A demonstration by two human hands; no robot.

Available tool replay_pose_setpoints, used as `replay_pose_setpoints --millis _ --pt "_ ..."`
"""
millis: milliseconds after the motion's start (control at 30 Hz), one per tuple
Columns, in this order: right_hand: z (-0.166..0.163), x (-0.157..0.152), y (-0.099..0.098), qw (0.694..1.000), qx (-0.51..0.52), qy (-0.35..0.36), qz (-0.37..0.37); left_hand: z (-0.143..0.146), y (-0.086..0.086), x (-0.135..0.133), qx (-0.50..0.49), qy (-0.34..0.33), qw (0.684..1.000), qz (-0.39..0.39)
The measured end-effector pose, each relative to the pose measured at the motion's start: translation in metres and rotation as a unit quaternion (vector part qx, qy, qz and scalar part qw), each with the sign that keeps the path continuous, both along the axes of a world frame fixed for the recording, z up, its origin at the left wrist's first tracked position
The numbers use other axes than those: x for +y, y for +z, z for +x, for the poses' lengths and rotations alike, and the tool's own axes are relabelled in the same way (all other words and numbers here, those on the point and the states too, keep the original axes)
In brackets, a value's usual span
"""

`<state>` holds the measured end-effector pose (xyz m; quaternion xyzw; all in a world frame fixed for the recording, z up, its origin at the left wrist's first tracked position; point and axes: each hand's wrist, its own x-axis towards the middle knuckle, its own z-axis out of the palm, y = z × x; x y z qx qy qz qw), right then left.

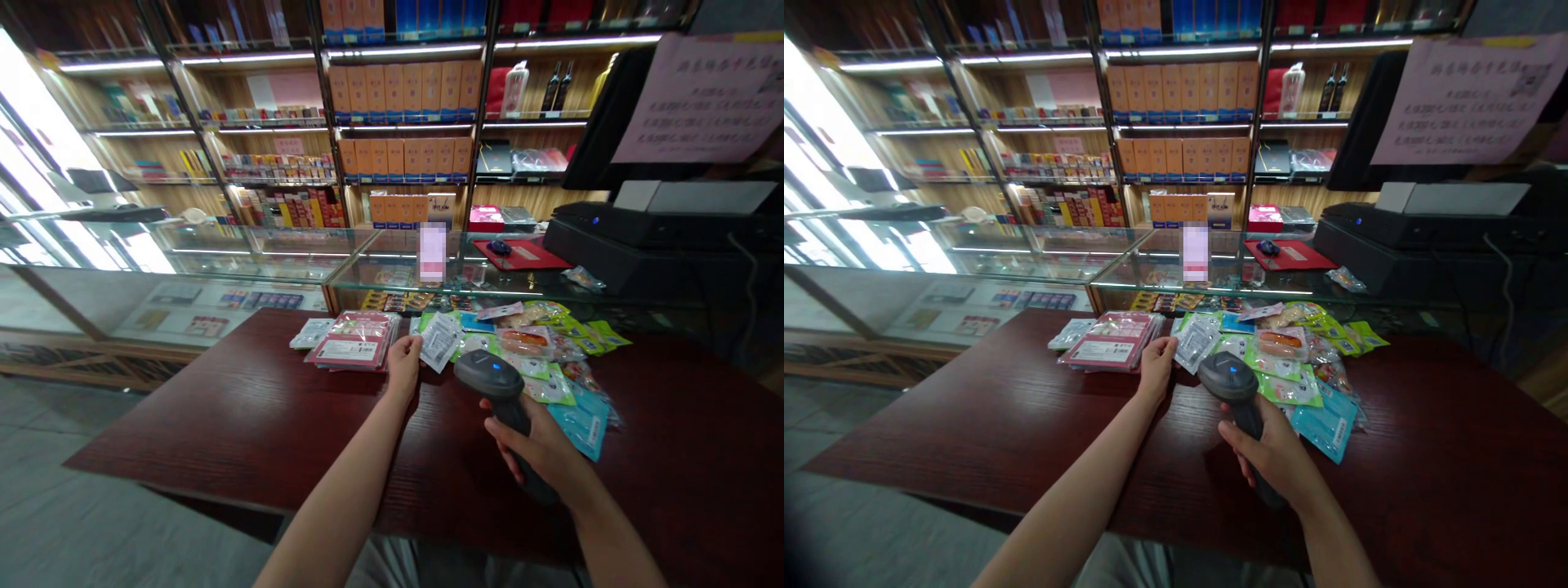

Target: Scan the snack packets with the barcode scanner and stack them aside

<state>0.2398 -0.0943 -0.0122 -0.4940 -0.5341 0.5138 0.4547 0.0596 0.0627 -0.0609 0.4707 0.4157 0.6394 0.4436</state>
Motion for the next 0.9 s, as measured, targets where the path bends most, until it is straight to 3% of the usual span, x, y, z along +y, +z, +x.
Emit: replay_pose_setpoints --millis 267,500,667,900 --pt "0.008 -0.018 -0.002 0.991 -0.133 0.019 0.003 -0.001 -0.004 0.001 0.001 0.006 1.000 0.012" --pt "0.012 -0.020 -0.005 0.989 -0.145 0.033 0.009 0.000 -0.006 0.003 0.030 0.031 0.999 0.012" --pt "0.013 -0.020 -0.008 0.995 -0.097 0.021 -0.006 0.000 -0.005 0.002 0.012 0.010 1.000 0.011" --pt "0.008 -0.020 -0.014 0.995 0.068 -0.049 -0.050 -0.001 0.002 -0.004 -0.014 -0.008 1.000 0.008"
